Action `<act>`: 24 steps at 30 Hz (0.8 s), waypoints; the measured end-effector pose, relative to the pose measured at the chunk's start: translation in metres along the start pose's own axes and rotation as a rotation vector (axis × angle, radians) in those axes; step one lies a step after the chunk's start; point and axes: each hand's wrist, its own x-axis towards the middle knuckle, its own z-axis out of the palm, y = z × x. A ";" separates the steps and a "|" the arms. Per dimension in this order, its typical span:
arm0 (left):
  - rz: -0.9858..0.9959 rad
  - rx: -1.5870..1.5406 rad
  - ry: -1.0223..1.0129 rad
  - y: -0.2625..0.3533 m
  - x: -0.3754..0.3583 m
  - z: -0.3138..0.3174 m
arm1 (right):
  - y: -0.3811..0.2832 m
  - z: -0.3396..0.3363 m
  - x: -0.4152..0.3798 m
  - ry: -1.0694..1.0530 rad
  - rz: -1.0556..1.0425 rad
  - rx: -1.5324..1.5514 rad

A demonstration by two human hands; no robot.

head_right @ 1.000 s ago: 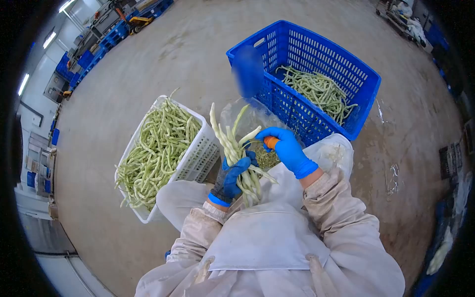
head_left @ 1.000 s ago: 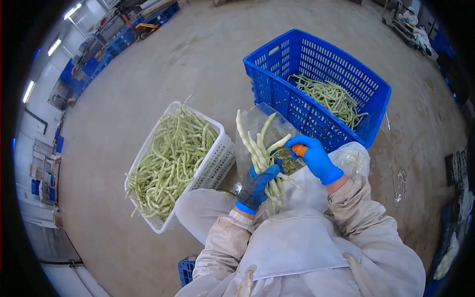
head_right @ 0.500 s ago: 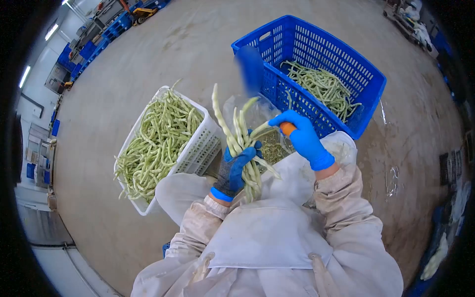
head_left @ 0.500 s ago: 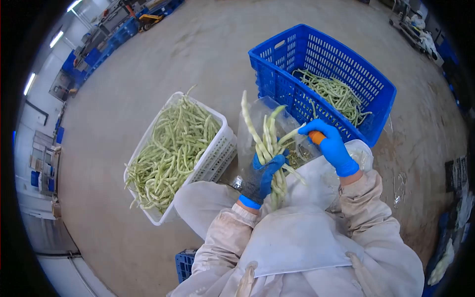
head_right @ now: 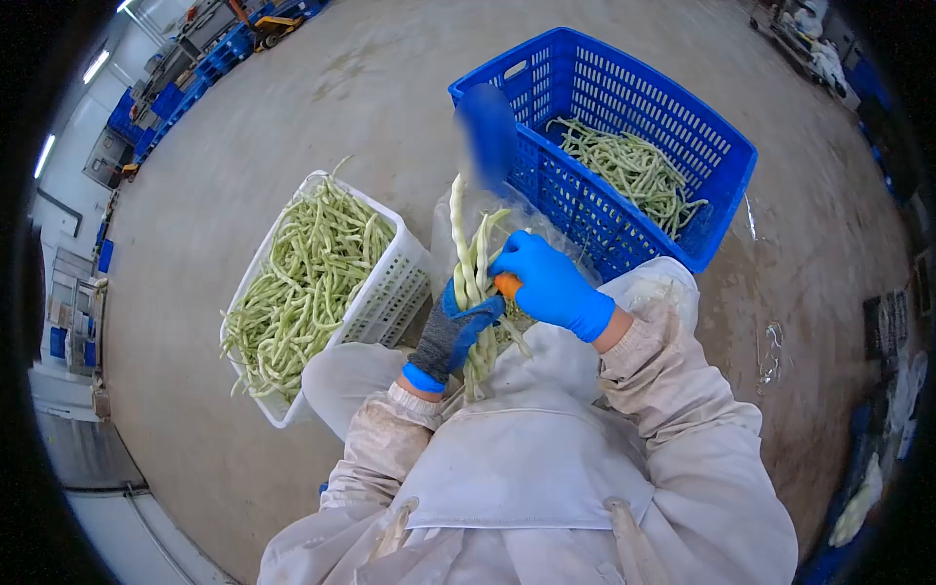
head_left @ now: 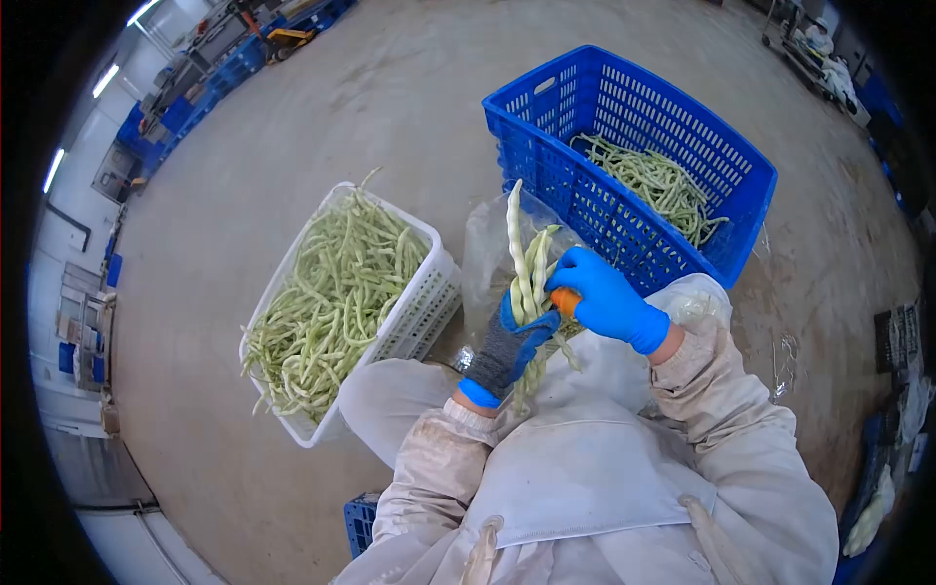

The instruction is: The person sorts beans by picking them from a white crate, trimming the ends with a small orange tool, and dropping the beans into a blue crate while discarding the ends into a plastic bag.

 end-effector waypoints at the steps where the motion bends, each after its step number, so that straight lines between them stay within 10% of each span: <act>1: -0.001 -0.001 -0.001 0.001 0.001 -0.002 | 0.000 0.000 -0.001 0.007 0.019 -0.010; 9: 0.051 0.127 0.074 -0.036 0.010 0.007 | 0.035 0.065 -0.004 0.197 0.259 -0.258; 11: 0.133 0.261 0.104 -0.035 0.005 0.012 | 0.058 0.084 -0.008 0.404 0.524 0.663; 14: -0.045 -0.253 0.089 -0.003 -0.001 0.010 | 0.031 0.043 -0.010 0.227 0.482 0.693; 17: -0.055 -0.147 0.037 -0.006 -0.002 -0.003 | 0.018 0.021 -0.010 0.059 0.400 0.695; 19: -0.082 -0.138 0.019 -0.004 -0.001 -0.006 | 0.025 0.019 -0.009 0.028 -0.032 0.291; 24: -0.074 -0.145 -0.009 -0.002 -0.002 -0.006 | 0.016 0.029 -0.010 0.003 0.004 0.010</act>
